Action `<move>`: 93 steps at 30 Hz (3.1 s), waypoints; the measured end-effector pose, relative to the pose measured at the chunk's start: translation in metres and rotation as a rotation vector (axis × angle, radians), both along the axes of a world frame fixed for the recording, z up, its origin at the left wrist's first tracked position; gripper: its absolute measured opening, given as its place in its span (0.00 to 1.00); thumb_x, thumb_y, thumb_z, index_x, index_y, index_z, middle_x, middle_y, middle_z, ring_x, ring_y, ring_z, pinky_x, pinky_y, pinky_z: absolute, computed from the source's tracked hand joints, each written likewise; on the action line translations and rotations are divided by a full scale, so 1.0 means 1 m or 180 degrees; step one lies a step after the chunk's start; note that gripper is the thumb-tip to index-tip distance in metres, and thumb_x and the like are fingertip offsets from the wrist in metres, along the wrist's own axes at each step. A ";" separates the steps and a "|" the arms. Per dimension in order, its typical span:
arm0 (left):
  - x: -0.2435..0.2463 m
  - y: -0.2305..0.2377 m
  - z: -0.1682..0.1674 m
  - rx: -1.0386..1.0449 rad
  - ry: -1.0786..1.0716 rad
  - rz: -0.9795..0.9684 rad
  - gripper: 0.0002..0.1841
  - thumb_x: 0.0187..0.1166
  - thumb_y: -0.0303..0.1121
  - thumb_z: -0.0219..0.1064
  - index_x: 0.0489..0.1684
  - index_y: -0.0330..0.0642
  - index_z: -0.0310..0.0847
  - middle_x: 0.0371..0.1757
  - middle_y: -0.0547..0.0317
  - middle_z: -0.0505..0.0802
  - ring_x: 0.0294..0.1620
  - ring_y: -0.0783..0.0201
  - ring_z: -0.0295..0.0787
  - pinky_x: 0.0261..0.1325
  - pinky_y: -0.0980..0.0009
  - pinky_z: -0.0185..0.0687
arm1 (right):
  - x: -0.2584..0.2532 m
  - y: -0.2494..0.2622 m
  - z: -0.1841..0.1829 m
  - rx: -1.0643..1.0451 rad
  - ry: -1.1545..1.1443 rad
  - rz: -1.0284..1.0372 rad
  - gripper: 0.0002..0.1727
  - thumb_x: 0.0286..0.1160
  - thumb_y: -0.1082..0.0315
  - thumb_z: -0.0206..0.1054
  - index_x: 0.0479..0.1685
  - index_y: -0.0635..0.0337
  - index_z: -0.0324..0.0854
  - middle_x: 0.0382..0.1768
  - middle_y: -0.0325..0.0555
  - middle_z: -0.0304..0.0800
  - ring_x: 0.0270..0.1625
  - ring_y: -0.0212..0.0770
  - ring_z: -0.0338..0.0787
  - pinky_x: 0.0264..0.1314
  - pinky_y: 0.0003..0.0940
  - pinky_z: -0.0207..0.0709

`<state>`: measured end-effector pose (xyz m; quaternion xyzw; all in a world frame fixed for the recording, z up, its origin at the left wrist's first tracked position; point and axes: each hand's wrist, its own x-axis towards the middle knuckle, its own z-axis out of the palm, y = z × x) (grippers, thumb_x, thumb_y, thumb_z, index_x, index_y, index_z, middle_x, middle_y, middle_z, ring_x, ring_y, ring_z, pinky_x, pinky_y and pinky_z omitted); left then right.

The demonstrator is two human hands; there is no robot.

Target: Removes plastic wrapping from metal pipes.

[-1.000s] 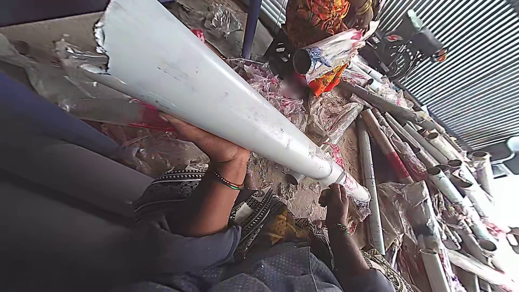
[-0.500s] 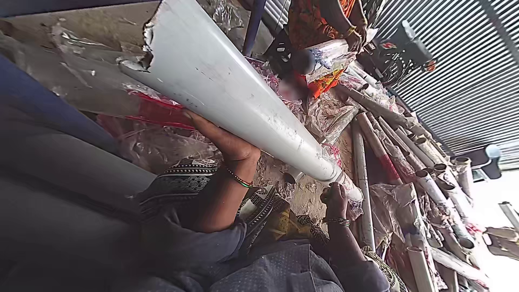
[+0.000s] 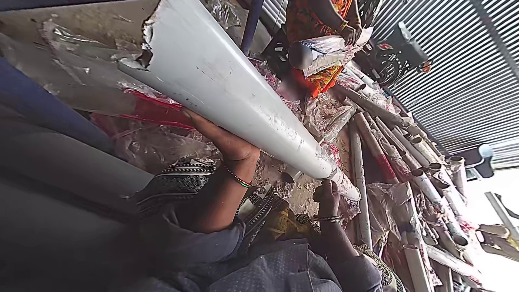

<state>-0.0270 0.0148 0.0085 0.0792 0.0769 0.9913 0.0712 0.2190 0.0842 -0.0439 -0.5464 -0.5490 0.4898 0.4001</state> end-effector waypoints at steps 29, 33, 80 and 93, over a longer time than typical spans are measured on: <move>0.002 -0.001 0.003 -0.0005 -0.0035 0.0083 0.37 0.86 0.62 0.20 0.67 0.45 0.67 0.57 0.54 0.86 0.64 0.59 0.84 0.67 0.52 0.81 | -0.005 -0.010 0.009 -0.0034 0.0053 0.0099 0.16 0.96 0.68 0.38 0.42 0.64 0.68 0.10 0.30 0.70 0.11 0.23 0.74 0.17 0.18 0.73; 0.004 -0.003 0.006 -0.0038 -0.0091 0.0114 0.36 0.87 0.61 0.20 0.65 0.48 0.69 0.55 0.56 0.87 0.63 0.60 0.85 0.66 0.53 0.82 | 0.012 0.003 0.003 0.0076 -0.0019 -0.0116 0.17 0.97 0.67 0.37 0.45 0.65 0.69 0.11 0.31 0.70 0.12 0.23 0.74 0.18 0.19 0.73; -0.005 0.005 -0.002 -0.0526 -0.0041 0.0566 0.40 0.86 0.63 0.21 0.78 0.37 0.55 0.64 0.42 0.80 0.68 0.49 0.80 0.66 0.43 0.79 | 0.028 0.045 0.015 0.0879 -0.1902 0.0350 0.12 0.86 0.61 0.61 0.47 0.62 0.79 0.21 0.35 0.68 0.21 0.30 0.67 0.30 0.34 0.66; -0.009 0.004 -0.008 -0.0574 0.0246 0.0419 0.44 0.84 0.65 0.18 0.79 0.34 0.54 0.65 0.40 0.79 0.68 0.49 0.80 0.67 0.44 0.79 | 0.035 0.034 0.004 0.1194 -0.1593 0.0577 0.13 0.80 0.60 0.67 0.54 0.57 0.81 0.20 0.25 0.63 0.20 0.20 0.61 0.28 0.22 0.61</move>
